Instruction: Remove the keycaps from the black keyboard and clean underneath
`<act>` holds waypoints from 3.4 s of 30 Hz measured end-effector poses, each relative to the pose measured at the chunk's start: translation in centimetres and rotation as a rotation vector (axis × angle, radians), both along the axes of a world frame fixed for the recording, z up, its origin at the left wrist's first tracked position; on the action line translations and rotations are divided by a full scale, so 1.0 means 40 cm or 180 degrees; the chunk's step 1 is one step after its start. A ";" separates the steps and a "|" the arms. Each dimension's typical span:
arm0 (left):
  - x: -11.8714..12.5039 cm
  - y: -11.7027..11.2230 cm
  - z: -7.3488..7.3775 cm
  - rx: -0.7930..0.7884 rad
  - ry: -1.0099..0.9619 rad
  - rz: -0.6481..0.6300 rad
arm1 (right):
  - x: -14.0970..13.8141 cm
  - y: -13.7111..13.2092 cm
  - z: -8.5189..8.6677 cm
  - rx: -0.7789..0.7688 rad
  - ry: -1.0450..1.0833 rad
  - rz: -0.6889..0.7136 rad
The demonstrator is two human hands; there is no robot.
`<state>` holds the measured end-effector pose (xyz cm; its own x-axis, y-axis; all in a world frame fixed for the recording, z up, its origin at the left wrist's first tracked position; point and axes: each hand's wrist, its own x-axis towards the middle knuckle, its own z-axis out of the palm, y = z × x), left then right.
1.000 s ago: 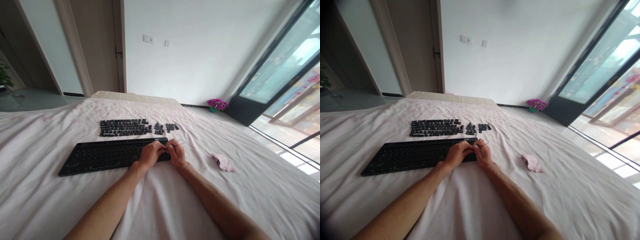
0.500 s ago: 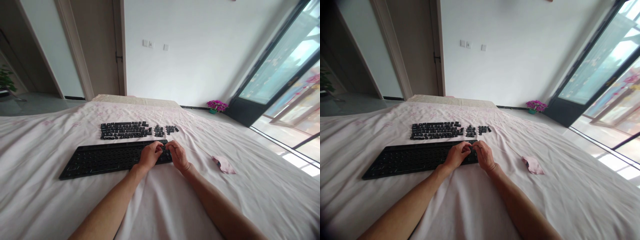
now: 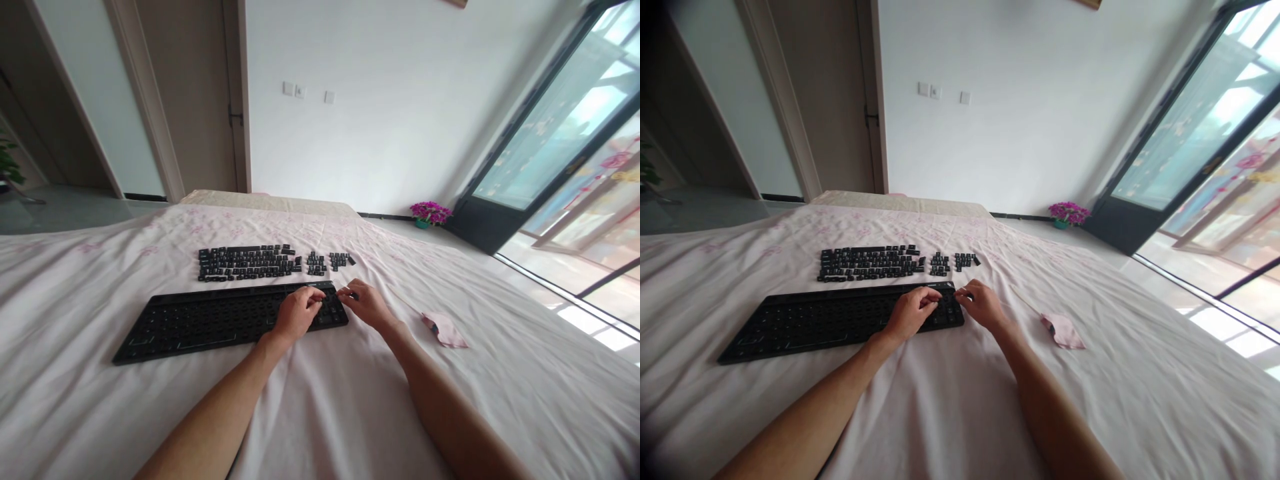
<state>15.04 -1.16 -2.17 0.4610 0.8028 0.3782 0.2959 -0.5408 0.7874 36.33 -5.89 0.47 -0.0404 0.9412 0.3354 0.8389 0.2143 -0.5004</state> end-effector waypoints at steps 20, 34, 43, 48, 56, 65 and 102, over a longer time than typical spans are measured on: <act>-0.010 0.002 0.015 -0.0447 -0.0489 -0.0188 | -0.084 0.000 -0.018 0.0645 0.0430 0.0180; -0.006 0.003 0.005 -0.0752 -0.1350 0.0089 | -0.131 -0.007 -0.027 -0.0039 0.1357 -0.0268; -0.004 -0.009 0.002 -0.0199 -0.1169 0.0252 | -0.129 -0.007 -0.014 -0.0625 0.1848 -0.0190; -0.007 -0.009 -0.003 -0.0229 -0.1217 0.0065 | -0.128 -0.005 -0.014 -0.0634 0.2007 -0.0098; -0.005 -0.001 -0.004 -0.0520 -0.1323 0.0037 | -0.125 -0.003 -0.022 -0.0571 0.1934 -0.0193; -0.010 -0.002 0.018 -0.0736 -0.1401 0.0010 | -0.133 0.001 -0.030 -0.0336 0.2050 -0.0344; -0.019 0.012 0.017 -0.1443 -0.1729 -0.0261 | -0.157 -0.018 -0.023 0.0409 0.0901 -0.0470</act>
<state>14.30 -0.66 -1.51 0.3677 0.9063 0.2086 -0.2296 -0.1288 0.9647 30.04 -6.60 -0.46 0.2047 0.8793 0.4300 0.6972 0.1774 -0.6946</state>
